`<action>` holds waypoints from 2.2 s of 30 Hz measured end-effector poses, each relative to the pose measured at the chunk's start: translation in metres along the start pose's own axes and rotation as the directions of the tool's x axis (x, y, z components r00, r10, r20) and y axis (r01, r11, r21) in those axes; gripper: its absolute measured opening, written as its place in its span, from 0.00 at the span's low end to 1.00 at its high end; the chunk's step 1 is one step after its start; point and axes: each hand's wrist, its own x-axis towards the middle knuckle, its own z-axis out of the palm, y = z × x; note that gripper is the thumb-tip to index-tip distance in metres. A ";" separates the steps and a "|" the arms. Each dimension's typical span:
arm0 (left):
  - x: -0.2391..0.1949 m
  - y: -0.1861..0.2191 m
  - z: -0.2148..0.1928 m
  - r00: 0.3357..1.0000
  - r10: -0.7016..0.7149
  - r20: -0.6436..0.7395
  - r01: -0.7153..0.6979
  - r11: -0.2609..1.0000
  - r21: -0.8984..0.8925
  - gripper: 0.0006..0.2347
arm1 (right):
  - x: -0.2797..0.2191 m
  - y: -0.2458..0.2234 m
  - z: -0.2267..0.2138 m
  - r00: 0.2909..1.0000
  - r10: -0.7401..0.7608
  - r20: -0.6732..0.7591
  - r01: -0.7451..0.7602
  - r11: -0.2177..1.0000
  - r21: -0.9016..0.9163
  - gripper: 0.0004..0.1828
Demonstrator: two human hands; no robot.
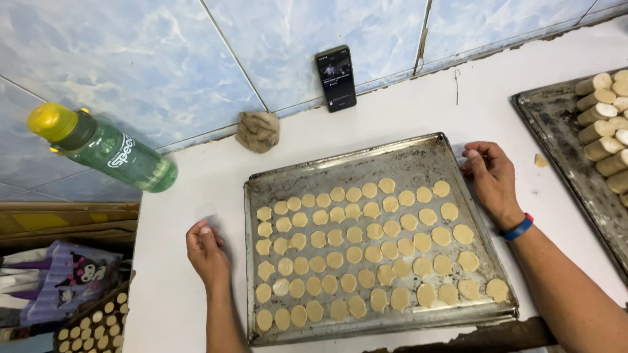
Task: The person arranges small, round, flattened dough pieces onto a metal baking tray. They pick up the dough pieces from a nearby tray and place them in neat rows on the work tray, filling the available space.
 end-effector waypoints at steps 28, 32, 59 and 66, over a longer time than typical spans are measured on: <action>0.001 -0.035 -0.002 0.999 0.048 0.021 -0.051 0.988 0.148 0.13 | 0.204 -0.010 -0.196 0.987 -0.068 0.145 0.151 0.081 -0.985 0.34; -0.007 -0.001 0.005 1.000 0.008 0.002 -0.008 0.976 0.218 0.14 | 0.228 0.019 -0.196 0.978 0.191 -0.082 -0.068 -0.079 -0.995 0.39; -0.069 0.208 0.220 0.469 0.269 0.841 -0.495 0.869 -0.002 0.08 | 0.016 -0.125 0.061 0.815 0.209 0.541 -0.363 0.911 0.196 0.12; -0.075 0.199 0.236 0.568 0.126 0.814 -0.140 0.989 -0.055 0.07 | 0.007 -0.137 0.067 0.800 0.212 0.560 -0.443 0.840 0.314 0.10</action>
